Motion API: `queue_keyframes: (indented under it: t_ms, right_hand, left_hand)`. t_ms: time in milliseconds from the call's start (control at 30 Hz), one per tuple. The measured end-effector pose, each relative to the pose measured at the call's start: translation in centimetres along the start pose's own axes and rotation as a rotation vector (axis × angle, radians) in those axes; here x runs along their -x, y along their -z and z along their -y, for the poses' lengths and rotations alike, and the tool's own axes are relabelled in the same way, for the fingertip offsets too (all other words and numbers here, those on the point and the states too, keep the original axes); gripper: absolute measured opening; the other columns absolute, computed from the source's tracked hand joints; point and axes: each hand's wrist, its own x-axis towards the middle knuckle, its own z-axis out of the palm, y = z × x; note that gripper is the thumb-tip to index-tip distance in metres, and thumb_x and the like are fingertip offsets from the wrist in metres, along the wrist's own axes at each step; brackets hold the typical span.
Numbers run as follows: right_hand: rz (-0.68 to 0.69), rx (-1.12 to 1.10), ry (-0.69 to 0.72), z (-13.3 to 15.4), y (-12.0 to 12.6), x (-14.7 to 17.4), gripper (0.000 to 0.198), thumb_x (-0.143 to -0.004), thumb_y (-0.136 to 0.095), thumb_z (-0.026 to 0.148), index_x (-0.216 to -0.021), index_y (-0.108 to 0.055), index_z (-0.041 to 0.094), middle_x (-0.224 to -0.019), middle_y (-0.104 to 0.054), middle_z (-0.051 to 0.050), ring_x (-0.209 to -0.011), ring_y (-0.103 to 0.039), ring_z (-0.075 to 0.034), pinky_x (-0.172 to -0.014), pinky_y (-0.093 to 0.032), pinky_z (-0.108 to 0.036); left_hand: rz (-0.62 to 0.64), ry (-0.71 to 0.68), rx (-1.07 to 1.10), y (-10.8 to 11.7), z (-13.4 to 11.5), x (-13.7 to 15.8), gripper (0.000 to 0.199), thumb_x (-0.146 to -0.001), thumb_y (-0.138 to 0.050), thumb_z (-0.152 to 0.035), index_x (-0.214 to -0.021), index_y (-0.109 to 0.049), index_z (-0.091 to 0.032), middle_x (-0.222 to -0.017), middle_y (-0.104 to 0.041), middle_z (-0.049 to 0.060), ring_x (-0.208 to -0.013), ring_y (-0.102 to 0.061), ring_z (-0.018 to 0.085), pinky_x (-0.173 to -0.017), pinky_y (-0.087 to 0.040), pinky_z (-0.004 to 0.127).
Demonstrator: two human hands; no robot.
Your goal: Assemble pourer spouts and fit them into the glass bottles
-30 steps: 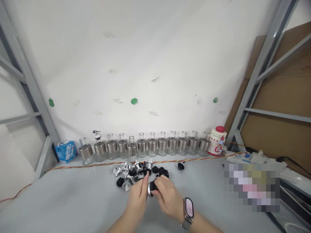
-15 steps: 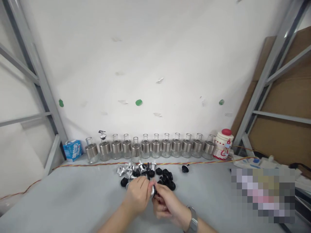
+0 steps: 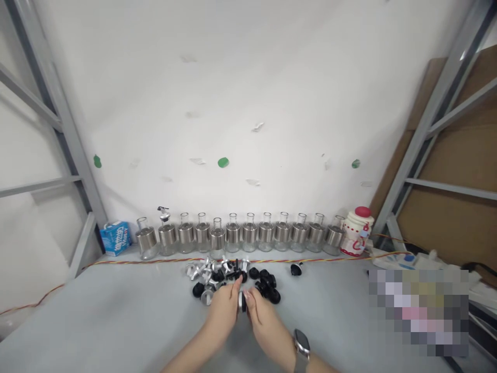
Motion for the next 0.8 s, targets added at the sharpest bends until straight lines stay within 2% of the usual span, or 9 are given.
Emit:
queue_keyframes:
  t_ms: [100, 233, 333, 367, 433, 500, 567, 700, 800]
  right_hand:
    - [0.050, 0.233, 0.160, -0.1, 0.6, -0.1, 0.021, -0.089, -0.025, 0.022, -0.076, -0.040, 0.019, -0.065, -0.053, -0.002, -0.058, -0.049, -0.015, -0.053, -0.035, -0.025]
    - [0.083, 0.505, 0.432, -0.1, 1.7, -0.5, 0.014, -0.082, -0.035, 0.009, -0.074, -0.042, 0.019, -0.074, -0.055, -0.005, -0.068, -0.049, -0.019, -0.061, -0.038, -0.029]
    - [0.117, 0.606, 0.530, -0.1, 2.4, -0.7, 0.016, -0.076, -0.038, 0.004, -0.073, -0.043, 0.019, -0.075, -0.053, -0.005, -0.069, -0.046, -0.019, -0.063, -0.038, -0.030]
    - [0.121, 0.608, 0.542, -0.1, 2.5, -0.8, 0.016, -0.075, -0.038, 0.003, -0.074, -0.044, 0.019, -0.076, -0.053, -0.005, -0.069, -0.046, -0.019, -0.064, -0.038, -0.030]
    - [0.103, 0.583, 0.561, 0.0, 2.5, -0.9, 0.018, -0.074, -0.037, 0.002, -0.076, -0.044, 0.018, -0.077, -0.053, -0.005, -0.070, -0.045, -0.019, -0.067, -0.038, -0.031]
    - [0.066, 0.533, 0.560, 0.2, 2.4, -0.8, 0.018, -0.074, -0.034, 0.002, -0.076, -0.042, 0.018, -0.075, -0.052, -0.005, -0.069, -0.045, -0.019, -0.068, -0.038, -0.032]
    - [0.033, 0.452, 0.525, 0.6, 2.2, -0.5, 0.017, -0.077, -0.031, 0.004, -0.074, -0.039, 0.019, -0.073, -0.051, -0.004, -0.067, -0.045, -0.018, -0.066, -0.038, -0.032]
    - [0.017, 0.272, 0.382, 1.1, 1.7, 0.2, 0.016, -0.084, -0.027, 0.013, -0.073, -0.035, 0.021, -0.070, -0.049, -0.002, -0.064, -0.045, -0.016, -0.060, -0.037, -0.027]
    - [0.021, 0.155, 0.246, 1.5, 1.2, 0.6, 0.018, -0.088, -0.025, 0.021, -0.073, -0.035, 0.021, -0.066, -0.046, 0.000, -0.059, -0.044, -0.014, -0.054, -0.033, -0.024]
  left_hand:
    - [0.157, 0.183, 0.171, 0.2, 0.2, -0.1, 0.039, -0.072, -0.042, -0.051, -0.048, -0.034, -0.021, -0.036, -0.024, -0.010, -0.032, -0.022, 0.007, -0.038, -0.015, 0.020]
    - [0.352, 0.316, 0.252, 0.9, 0.0, 0.3, 0.036, -0.065, -0.049, -0.050, -0.049, -0.036, -0.020, -0.038, -0.025, -0.011, -0.032, -0.014, 0.003, -0.035, -0.008, 0.018]
    - [0.438, 0.350, 0.291, 0.9, -0.3, 0.6, 0.038, -0.063, -0.052, -0.049, -0.045, -0.036, -0.019, -0.037, -0.024, -0.011, -0.032, -0.012, 0.002, -0.034, -0.006, 0.017]
    - [0.424, 0.328, 0.307, 0.6, -0.4, 0.7, 0.039, -0.063, -0.051, -0.051, -0.046, -0.036, -0.019, -0.036, -0.024, -0.011, -0.032, -0.011, 0.002, -0.034, -0.006, 0.017]
    - [0.304, 0.255, 0.339, -0.1, -0.4, 0.8, 0.043, -0.063, -0.049, -0.057, -0.047, -0.034, -0.020, -0.035, -0.023, -0.011, -0.031, -0.013, 0.002, -0.033, -0.008, 0.017]
    - [0.098, 0.166, 0.351, -0.8, -0.1, 0.8, 0.048, -0.062, -0.045, -0.064, -0.047, -0.031, -0.021, -0.033, -0.022, -0.011, -0.029, -0.017, 0.004, -0.033, -0.011, 0.019]
    - [-0.049, 0.078, 0.308, -1.2, 0.4, 0.8, 0.050, -0.063, -0.041, -0.068, -0.048, -0.034, -0.021, -0.033, -0.024, -0.010, -0.030, -0.024, 0.006, -0.033, -0.016, 0.020]
    - [-0.190, -0.129, 0.067, -1.0, 1.1, 1.3, 0.052, -0.073, -0.034, -0.062, -0.063, -0.056, -0.015, -0.042, -0.034, -0.006, -0.041, -0.037, 0.010, -0.042, -0.027, 0.023]
    - [-0.270, -0.235, -0.088, -0.6, 1.1, 2.0, 0.049, -0.081, -0.031, -0.053, -0.076, -0.062, -0.016, -0.047, -0.042, -0.004, -0.046, -0.042, 0.012, -0.047, -0.031, 0.023]
